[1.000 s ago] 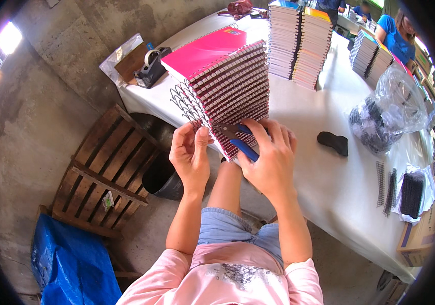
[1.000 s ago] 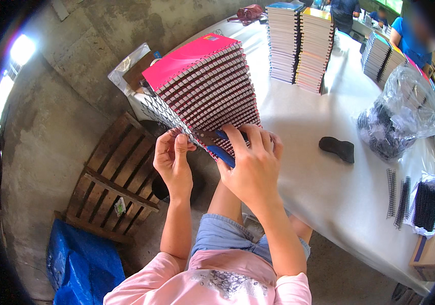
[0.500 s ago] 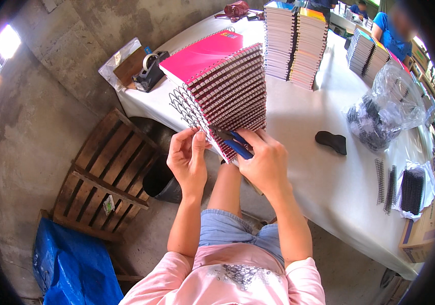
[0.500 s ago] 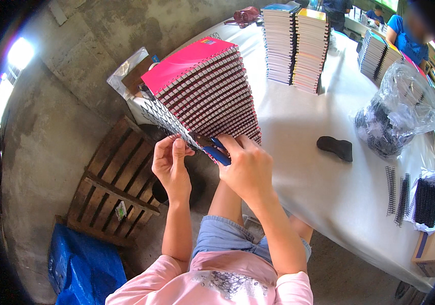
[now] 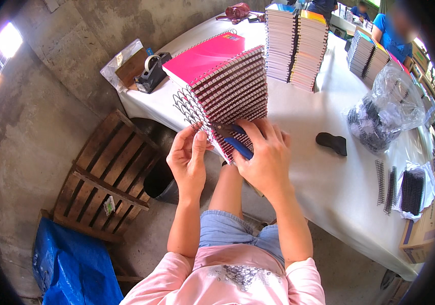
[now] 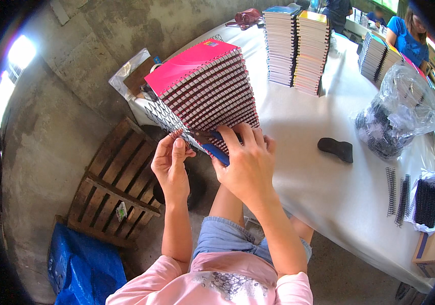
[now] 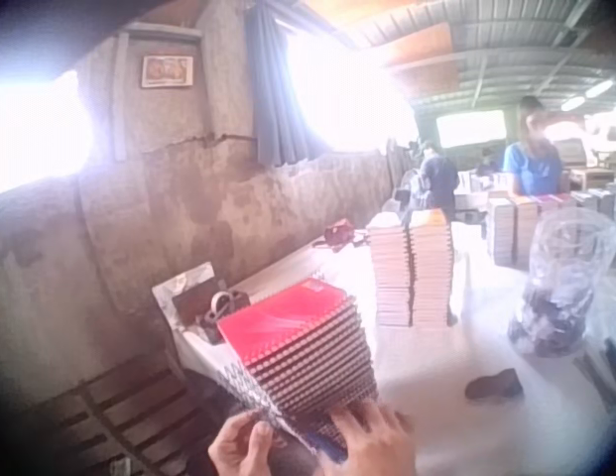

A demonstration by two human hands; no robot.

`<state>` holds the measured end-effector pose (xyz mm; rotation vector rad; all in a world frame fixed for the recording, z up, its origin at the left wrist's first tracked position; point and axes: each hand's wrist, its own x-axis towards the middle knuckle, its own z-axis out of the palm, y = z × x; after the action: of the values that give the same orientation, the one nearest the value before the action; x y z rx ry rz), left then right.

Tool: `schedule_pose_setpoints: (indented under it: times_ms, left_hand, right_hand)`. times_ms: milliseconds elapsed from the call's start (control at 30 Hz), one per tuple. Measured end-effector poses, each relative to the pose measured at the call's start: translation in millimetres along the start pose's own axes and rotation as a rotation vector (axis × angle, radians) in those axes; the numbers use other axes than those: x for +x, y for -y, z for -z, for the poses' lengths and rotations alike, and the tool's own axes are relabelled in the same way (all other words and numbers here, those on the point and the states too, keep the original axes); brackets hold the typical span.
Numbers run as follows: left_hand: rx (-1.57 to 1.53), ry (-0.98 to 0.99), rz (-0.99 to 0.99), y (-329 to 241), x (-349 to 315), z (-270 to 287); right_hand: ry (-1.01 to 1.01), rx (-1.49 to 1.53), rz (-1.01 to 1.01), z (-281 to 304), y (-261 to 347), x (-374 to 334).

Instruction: The person trims the excess spiral binding from stacks of notebooks using blue-handled shears and organizes the notebooks on a table.

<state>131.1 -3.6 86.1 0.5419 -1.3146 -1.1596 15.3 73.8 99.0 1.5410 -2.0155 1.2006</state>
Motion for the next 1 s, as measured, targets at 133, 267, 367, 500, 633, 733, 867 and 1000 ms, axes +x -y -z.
schedule_pose_setpoints:
  times_ms: [133,267,367,500,633,733,867,1000]
  left_hand:
    - [-0.010,0.009,-0.009,3,1,2]
    - [-0.008,-0.042,-0.018,5,-2,-3]
    - [-0.110,-0.039,-0.008,8,-4,4]
    - [-0.933,0.075,0.590,2,-6,20]
    - [-1.050,0.105,0.611,0,1,22]
    - [-0.933,-0.030,0.647,-14,6,7]
    - [-0.706,-0.020,0.406,-16,6,0]
    - [-0.512,0.101,0.193,-11,10,-2]
  right_hand:
    - [0.021,0.067,-0.002,-5,-2,-1]
    - [0.083,0.120,-0.049,-10,-9,-7]
    - [0.139,0.277,-0.157,-5,-12,-5]
    - [0.004,0.144,0.004,11,-9,-1]
    - [-0.009,0.113,0.003,9,-3,2]
    - [-0.001,0.061,-0.007,9,-5,2]
    - [0.008,0.016,0.006,8,0,4]
    - [-0.017,0.013,0.026,4,4,6]
